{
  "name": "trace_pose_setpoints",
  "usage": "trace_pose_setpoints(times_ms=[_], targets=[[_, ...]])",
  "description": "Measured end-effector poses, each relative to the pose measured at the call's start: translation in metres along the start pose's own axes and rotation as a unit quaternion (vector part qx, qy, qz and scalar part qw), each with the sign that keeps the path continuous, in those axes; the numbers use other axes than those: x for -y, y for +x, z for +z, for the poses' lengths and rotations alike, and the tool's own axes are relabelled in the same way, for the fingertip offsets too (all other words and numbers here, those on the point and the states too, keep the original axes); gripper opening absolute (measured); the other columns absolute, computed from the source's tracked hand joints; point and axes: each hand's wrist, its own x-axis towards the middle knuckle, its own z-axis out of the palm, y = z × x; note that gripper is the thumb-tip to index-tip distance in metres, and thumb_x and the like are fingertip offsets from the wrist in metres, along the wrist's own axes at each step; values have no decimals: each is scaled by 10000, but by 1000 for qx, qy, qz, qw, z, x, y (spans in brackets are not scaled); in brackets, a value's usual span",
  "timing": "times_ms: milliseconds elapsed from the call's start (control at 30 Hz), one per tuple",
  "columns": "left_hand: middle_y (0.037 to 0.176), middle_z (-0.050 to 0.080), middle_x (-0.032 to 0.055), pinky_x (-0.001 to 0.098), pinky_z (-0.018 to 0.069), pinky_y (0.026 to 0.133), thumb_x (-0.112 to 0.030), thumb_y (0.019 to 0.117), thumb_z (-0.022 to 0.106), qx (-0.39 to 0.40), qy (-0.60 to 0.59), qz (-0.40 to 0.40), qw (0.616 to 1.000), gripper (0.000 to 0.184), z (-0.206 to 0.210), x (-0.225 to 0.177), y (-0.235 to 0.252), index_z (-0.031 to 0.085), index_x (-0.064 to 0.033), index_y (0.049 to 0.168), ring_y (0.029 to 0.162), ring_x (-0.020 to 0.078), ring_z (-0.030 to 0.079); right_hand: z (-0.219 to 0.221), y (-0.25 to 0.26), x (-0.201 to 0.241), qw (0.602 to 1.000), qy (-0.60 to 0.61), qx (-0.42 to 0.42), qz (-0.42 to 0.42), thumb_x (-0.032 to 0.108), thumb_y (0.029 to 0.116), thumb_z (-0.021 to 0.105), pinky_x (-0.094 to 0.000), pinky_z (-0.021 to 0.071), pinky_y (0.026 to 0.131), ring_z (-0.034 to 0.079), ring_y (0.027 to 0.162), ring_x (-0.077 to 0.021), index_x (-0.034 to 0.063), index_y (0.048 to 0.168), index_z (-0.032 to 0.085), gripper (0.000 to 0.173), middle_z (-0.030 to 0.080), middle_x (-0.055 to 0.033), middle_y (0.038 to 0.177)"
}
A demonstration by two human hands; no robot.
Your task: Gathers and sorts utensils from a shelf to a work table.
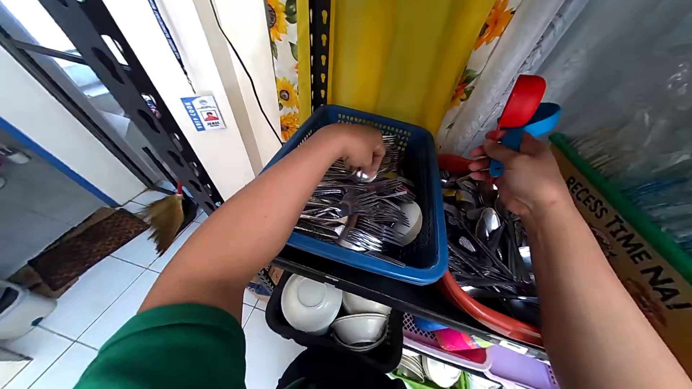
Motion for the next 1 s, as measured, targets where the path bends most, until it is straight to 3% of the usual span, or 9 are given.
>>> trace_pose_setpoints(times_ms=[133, 233, 500, 567, 700, 800, 900, 967, 1000], targets=[[980, 671, 135, 392, 585, 803, -103, 1040, 584, -132, -194, 31, 972, 176, -13, 14, -15, 635, 34, 1137, 848, 193, 672, -5, 0, 0, 998, 56, -19, -2, 179, 1092, 502, -228, 599, 623, 678, 673, -71, 131, 1249, 509, 164, 668, 36, 922], [958, 654, 72, 333, 608, 725, -95, 1059, 539, -182, -363, 53, 912, 107, -21, 18, -24, 581, -21, 1124, 818, 147, 690, -10, 2, 0, 992, 114, -59, 9, 203, 1097, 494, -246, 602, 599, 664, 628, -88, 140, 1202, 518, 125, 666, 22, 906], [976, 723, 83, 274, 618, 715, -143, 1115, 412, -202, -482, 43, 852, 150, -20, 25, -14, 508, -50, 1183, 777, 155, 739, -3, 6, -6, 990, 110, -85, 37, 215, 1096, 504, -252, 586, 567, 652, 617, -103, 119, 1208, 501, 147, 650, -10, 900], [883, 678, 73, 298, 619, 704, -187, 1133, 355, -228, -510, 49, 828, 192, -19, 22, -14, 501, -62, 1148, 730, 163, 715, -3, 6, -7, 990, 104, -85, 39, 220, 1098, 502, -250, 584, 573, 649, 614, -97, 115, 1212, 502, 155, 652, -8, 893], [651, 426, -72, 158, 378, 434, -451, 1123, 267, -220, -611, 89, 755, 383, -18, 11, -14, 505, -166, 1029, 474, 23, 405, -2, 8, -8, 989, 111, -94, 37, 213, 1099, 502, -249, 583, 564, 647, 601, -100, 102, 1197, 502, 148, 650, -19, 865], [709, 502, -60, 106, 299, 388, -356, 1138, 288, -182, -625, 132, 748, 348, -17, 7, -17, 540, -116, 1141, 452, -22, 375, 1, 9, -10, 989, 102, -100, 39, 215, 1103, 491, -250, 581, 564, 642, 594, -99, 88, 1216, 497, 170, 642, -22, 856], [889, 711, 4, 162, 448, 500, -380, 1141, 209, -199, -607, 119, 760, 492, -13, 1, -16, 601, -89, 1193, 609, 32, 597, 1, 10, -12, 990, 88, -98, 43, 212, 1106, 482, -244, 571, 565, 636, 595, -93, 76, 1251, 490, 199, 641, -33, 877], [1155, 728, 105, 298, 607, 758, -365, 1139, 131, -169, -624, 177, 742, 570, -10, 5, -12, 567, -41, 1313, 926, 168, 737, 1, 10, -13, 990, 87, -100, 45, 217, 1106, 483, -239, 566, 558, 638, 590, -93, 73, 1239, 494, 196, 652, -39, 874], [1251, 692, 146, 358, 602, 883, -354, 1138, 111, -151, -636, 209, 727, 580, -9, 7, -9, 523, -21, 1375, 1049, 224, 724, 1, 11, -13, 990, 90, -102, 45, 214, 1105, 487, -241, 567, 556, 641, 588, -96, 68, 1234, 498, 195, 657, -44, 872]])
